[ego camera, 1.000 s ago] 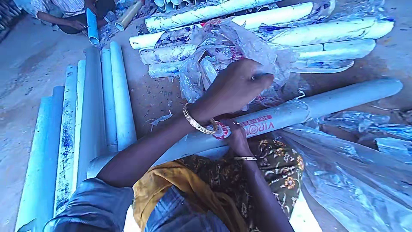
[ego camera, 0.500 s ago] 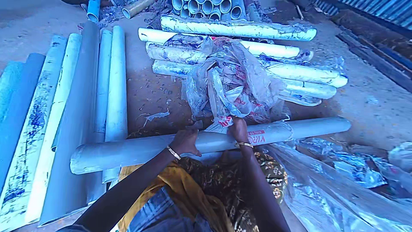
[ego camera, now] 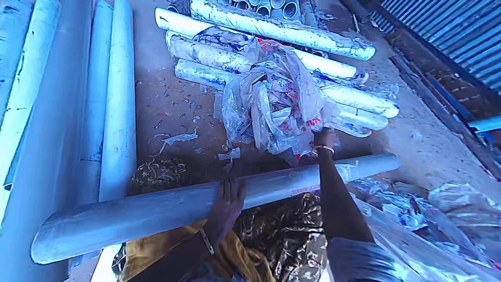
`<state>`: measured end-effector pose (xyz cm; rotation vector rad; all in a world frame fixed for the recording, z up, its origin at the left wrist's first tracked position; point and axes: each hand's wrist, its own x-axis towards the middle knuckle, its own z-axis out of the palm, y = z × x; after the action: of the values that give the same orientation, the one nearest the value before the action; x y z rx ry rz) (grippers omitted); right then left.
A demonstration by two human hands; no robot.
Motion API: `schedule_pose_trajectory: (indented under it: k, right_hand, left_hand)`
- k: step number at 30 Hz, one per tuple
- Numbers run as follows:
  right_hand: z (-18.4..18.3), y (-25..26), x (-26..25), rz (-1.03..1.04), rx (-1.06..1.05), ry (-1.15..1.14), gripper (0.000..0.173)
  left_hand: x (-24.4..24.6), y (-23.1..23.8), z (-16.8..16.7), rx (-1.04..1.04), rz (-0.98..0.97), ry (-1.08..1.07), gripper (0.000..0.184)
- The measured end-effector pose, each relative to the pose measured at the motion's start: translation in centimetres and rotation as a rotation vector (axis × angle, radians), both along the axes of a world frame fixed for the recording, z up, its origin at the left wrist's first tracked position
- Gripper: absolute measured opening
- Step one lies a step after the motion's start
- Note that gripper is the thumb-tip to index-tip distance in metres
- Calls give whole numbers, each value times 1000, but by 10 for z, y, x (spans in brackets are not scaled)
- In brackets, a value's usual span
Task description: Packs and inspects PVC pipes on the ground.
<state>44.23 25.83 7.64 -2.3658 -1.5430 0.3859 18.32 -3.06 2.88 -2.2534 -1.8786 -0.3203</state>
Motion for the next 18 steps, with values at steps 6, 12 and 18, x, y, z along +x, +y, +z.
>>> schedule_pose_trajectory:
  k: [6, 12, 18]
  right_hand:
    - [103, 49, 64, -130, 634, 460, 75]
    - [100, -29, 112, -179, 921, 913, 20]
    - [18, -128, 215, -198, -18, -64, 74]
  left_hand:
    - [5, -22, -8, 36, -1, 1, 67]
    - [-2, -9, -11, 23, -29, -74, 91]
    - [-1, -14, -18, 83, -39, -43, 72]
